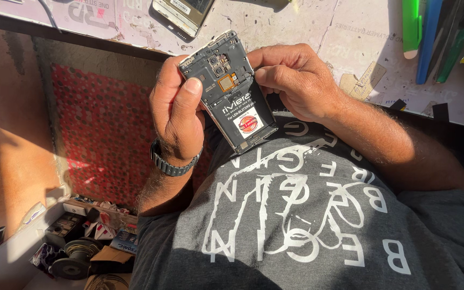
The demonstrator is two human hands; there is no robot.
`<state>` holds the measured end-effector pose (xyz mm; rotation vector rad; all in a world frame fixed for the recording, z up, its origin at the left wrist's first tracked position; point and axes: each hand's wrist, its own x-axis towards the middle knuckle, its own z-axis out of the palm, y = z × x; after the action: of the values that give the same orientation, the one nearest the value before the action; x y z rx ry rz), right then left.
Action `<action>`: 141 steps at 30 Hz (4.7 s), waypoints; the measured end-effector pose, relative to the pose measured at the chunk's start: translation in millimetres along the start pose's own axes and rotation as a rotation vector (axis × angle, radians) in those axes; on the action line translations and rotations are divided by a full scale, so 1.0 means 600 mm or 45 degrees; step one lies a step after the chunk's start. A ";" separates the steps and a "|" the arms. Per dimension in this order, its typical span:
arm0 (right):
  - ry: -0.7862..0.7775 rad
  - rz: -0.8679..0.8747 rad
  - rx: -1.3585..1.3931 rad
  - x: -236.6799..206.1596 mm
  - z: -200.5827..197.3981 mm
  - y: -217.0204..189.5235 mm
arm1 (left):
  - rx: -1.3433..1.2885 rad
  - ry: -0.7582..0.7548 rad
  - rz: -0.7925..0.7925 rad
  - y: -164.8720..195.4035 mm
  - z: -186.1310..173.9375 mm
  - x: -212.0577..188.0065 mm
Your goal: The person repairs a disassembled mobile phone at a cluttered workbench. They use a green pry tool to work on the internal components of the phone, hold and reposition the phone body, and manipulate small internal parts with the tool and fingers while the detached screen lies beside the work area.
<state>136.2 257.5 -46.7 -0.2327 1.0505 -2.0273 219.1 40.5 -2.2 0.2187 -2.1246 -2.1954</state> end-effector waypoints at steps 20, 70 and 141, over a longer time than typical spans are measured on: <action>-0.343 0.107 -0.492 0.024 0.045 0.040 | 0.448 -0.593 -0.150 0.048 -0.097 0.028; -0.343 0.131 -0.565 0.040 0.057 0.087 | 0.628 -0.518 -0.185 -0.003 -0.126 -0.008; -0.094 0.299 -0.859 0.034 0.107 0.030 | 0.705 -0.520 0.031 0.013 -0.117 0.017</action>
<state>164.8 198.4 -23.5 -0.4996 1.6048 -1.3918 219.9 -30.6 3.1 -0.2503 -2.8992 -1.6941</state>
